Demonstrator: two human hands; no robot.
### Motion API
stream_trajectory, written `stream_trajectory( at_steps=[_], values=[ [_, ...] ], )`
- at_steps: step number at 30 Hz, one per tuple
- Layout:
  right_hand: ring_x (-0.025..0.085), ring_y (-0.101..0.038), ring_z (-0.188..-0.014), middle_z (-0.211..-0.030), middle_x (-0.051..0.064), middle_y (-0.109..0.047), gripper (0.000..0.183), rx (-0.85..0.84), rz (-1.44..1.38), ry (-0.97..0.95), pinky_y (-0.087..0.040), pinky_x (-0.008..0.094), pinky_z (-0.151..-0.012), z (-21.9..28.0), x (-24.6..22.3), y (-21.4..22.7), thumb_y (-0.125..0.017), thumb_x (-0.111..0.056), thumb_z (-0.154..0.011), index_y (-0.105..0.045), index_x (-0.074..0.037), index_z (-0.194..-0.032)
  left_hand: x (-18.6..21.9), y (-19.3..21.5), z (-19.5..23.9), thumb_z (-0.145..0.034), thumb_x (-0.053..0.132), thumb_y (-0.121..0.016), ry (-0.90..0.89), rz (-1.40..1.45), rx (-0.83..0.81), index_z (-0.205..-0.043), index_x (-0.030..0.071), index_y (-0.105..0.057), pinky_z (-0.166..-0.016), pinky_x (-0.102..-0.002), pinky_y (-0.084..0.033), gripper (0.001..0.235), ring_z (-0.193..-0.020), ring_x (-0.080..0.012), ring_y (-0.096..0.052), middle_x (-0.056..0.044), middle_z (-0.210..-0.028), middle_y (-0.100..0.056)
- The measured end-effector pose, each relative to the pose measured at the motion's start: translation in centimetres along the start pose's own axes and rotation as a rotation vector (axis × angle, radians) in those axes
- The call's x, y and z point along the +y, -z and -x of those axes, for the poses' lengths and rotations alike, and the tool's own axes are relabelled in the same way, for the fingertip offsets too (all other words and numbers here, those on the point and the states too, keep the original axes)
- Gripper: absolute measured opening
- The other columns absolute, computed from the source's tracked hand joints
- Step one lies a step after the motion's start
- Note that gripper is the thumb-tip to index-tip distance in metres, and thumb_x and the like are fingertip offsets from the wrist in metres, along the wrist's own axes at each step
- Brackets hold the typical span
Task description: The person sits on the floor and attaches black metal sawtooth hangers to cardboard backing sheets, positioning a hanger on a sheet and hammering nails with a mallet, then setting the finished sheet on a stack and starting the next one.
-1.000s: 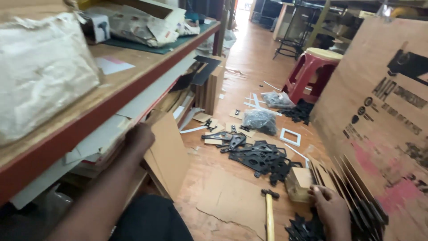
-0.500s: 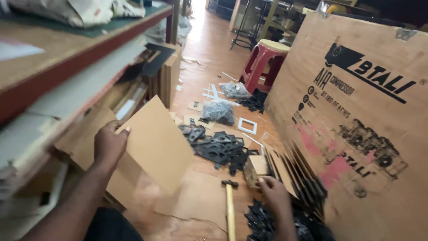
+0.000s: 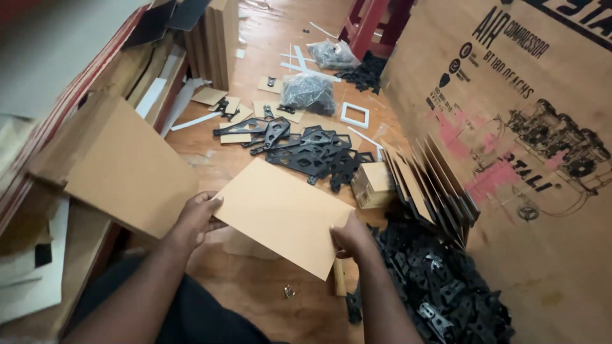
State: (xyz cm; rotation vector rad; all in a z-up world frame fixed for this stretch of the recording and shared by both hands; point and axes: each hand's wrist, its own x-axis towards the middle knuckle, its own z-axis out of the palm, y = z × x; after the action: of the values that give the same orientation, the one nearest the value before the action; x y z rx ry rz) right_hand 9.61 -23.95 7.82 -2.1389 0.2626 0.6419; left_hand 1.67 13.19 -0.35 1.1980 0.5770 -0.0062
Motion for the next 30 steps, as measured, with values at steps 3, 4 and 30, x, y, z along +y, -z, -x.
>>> stream_trajectory(
  at_steps=[3,4,30],
  values=[
    [0.041,-0.075,-0.092,-0.106,0.025,-0.074,0.055,0.073,0.138,0.137,-0.059,0.047,-0.064,-2.9,1.5,-1.0,-0.072,-0.027,-0.083,-0.059,-0.001,-0.129,-0.9,1.1,-2.2,-0.098,0.03,-0.062,-0.115,-0.528,0.131,-0.116,0.004,-0.072,-0.08,-0.045,-0.057,0.033,-0.085,-0.0298,-0.073,-0.016,-0.096,-0.075],
    [0.041,-0.075,-0.094,-0.104,0.026,-0.076,0.049,0.124,0.265,0.208,-0.058,0.046,-0.071,-3.7,2.1,-1.2,-0.074,-0.027,-0.082,-0.067,0.002,-0.121,-1.4,1.4,-3.2,-0.093,0.033,-0.066,-0.199,-0.863,0.197,-0.114,0.006,-0.075,-0.082,-0.045,-0.059,0.036,-0.087,-0.0319,-0.077,-0.017,-0.092,-0.079],
    [0.03,-0.074,-0.096,-0.105,0.019,-0.074,0.051,0.264,0.257,0.325,-0.059,0.039,-0.084,-7.8,7.4,-9.6,-0.082,-0.017,-0.075,-0.069,-0.004,-0.122,-1.4,0.7,-5.2,-0.088,0.041,-0.071,-0.204,-1.277,0.262,-0.119,0.005,-0.069,-0.096,-0.051,-0.055,0.048,-0.11,-0.0442,-0.066,-0.027,-0.116,-0.069]
  ],
)
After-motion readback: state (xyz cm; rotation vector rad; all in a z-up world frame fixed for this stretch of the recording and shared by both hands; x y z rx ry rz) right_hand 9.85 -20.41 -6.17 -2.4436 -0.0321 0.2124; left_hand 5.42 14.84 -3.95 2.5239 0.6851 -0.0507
